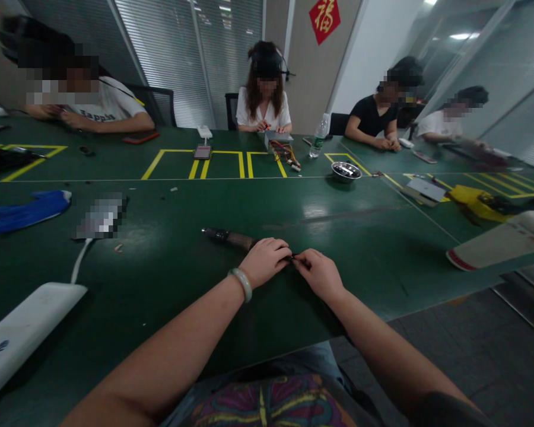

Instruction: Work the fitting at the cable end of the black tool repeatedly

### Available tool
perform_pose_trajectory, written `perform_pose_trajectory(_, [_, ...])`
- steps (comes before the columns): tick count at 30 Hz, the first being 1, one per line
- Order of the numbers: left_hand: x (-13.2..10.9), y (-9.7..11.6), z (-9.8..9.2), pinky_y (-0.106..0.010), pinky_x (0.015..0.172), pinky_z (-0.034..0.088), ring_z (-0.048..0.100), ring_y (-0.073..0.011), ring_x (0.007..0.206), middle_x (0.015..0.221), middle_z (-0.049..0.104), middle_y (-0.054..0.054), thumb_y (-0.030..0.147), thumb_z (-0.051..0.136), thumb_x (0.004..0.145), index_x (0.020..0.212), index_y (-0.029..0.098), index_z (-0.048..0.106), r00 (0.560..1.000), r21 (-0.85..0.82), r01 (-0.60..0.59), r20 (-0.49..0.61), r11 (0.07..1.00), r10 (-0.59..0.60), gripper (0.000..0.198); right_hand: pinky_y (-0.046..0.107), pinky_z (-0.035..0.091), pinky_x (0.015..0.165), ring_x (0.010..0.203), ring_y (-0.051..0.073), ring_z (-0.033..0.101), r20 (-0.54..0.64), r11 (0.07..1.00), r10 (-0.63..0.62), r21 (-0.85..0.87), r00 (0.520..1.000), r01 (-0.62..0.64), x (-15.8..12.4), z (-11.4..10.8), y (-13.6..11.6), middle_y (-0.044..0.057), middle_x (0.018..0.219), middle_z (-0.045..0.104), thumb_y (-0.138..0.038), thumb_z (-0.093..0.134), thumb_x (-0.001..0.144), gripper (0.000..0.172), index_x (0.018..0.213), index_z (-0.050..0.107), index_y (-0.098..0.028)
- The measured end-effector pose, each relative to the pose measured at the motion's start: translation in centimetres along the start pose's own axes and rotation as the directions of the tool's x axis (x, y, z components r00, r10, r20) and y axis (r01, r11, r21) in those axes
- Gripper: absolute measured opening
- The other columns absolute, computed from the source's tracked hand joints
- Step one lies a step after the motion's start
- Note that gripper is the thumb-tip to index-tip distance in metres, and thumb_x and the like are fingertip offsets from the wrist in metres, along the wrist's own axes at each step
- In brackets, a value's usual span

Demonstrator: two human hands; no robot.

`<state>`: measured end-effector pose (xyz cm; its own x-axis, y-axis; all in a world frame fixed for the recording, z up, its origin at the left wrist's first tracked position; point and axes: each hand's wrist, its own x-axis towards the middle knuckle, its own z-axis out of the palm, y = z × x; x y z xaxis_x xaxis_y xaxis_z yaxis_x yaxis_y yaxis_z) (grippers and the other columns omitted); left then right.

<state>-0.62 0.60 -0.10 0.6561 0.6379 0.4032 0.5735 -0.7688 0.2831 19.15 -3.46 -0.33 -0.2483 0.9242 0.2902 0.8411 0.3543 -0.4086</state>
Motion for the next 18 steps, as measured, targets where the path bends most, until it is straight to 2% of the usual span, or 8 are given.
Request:
perform_pose_trajectory(7, [-0.17, -0.24, 0.56, -0.042, 0.107, 0.036, 0.052, -0.0199, 0.116, 0.121, 0.058, -0.004, 0.029, 0.055, 0.09, 0.104, 0.024, 0.063, 1.0, 0.022, 0.014, -0.023, 1.0, -0.013, 0.017, 0.025, 0.041, 0.07, 0.077, 0.014, 0.06, -0.045, 0.996, -0.009, -0.093, 0.999, 0.005, -0.1, 0.26, 0.08, 0.0, 0.088, 0.066, -0.028, 0.053, 0.089, 0.011, 0.087, 0.063, -0.024])
perform_pose_trajectory(13, [-0.12, -0.18, 0.64, -0.043, 0.107, 0.035, 0.051, -0.0202, 0.119, 0.125, 0.058, -0.004, 0.029, 0.053, 0.092, 0.104, 0.024, 0.064, 1.0, 0.051, 0.017, 0.004, 0.999, -0.017, 0.017, 0.023, 0.039, 0.069, 0.075, 0.012, 0.059, -0.016, 0.983, -0.079, -0.167, 0.997, 0.076, -0.33, 0.58, 0.12, 0.0, 0.088, 0.066, -0.028, 0.051, 0.091, 0.013, 0.087, 0.063, -0.024])
perform_pose_trajectory(18, [-0.08, -0.36, 0.78, -0.041, 0.107, 0.035, 0.052, -0.019, 0.118, 0.124, 0.059, -0.003, 0.029, 0.052, 0.093, 0.101, 0.025, 0.065, 1.0, 0.047, 0.013, 0.012, 0.999, -0.014, 0.016, 0.023, 0.038, 0.069, 0.075, 0.012, 0.058, -0.024, 0.981, -0.087, -0.174, 0.996, 0.081, -0.41, 0.45, 0.01, -0.001, 0.087, 0.065, -0.029, 0.05, 0.092, 0.014, 0.086, 0.062, -0.024])
